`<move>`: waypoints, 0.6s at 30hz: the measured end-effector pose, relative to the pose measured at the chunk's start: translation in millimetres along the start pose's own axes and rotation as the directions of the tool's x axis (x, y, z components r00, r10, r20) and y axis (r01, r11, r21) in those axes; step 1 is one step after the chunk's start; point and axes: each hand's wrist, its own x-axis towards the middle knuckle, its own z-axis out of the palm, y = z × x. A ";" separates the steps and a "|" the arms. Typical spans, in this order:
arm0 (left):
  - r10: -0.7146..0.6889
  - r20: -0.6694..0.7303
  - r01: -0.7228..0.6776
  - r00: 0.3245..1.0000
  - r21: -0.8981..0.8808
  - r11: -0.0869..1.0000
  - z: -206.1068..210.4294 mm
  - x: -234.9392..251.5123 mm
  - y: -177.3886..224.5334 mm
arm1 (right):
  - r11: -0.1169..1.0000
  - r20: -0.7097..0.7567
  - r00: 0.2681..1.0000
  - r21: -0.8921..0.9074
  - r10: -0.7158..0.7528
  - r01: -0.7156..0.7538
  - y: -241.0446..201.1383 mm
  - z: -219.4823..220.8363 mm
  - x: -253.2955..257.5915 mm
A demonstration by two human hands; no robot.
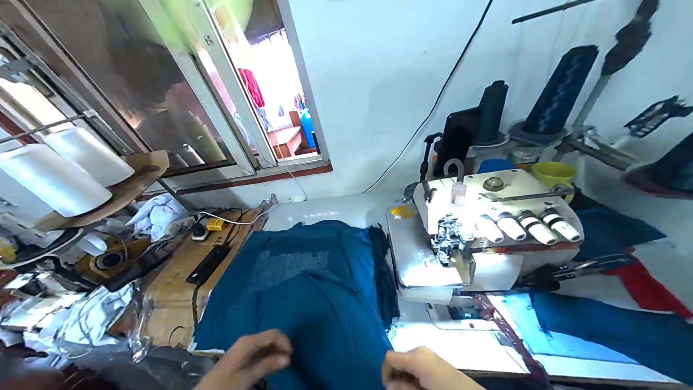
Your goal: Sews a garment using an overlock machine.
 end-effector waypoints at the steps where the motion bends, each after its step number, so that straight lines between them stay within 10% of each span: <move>1: -0.088 -0.020 0.089 0.996 0.037 0.995 11.9 31.6 -5.3 | 0.998 -0.123 0.991 -0.049 0.044 -0.050 11.2 9.4 9.9; 6: -0.253 -0.401 0.320 0.881 0.109 0.941 36.0 157.0 -52.9 | 0.963 -0.619 0.785 -0.227 -0.030 -0.142 58.8 45.1 47.6; 10: -0.494 -0.211 0.532 0.843 0.202 0.822 28.8 192.0 -53.9 | 0.935 -0.671 0.739 -0.295 -0.058 -0.194 66.9 55.0 50.0; 18: -0.191 -0.169 0.198 0.967 0.023 0.980 15.8 200.7 -50.9 | 0.943 -0.717 0.680 -0.099 0.155 -0.319 59.6 55.0 54.7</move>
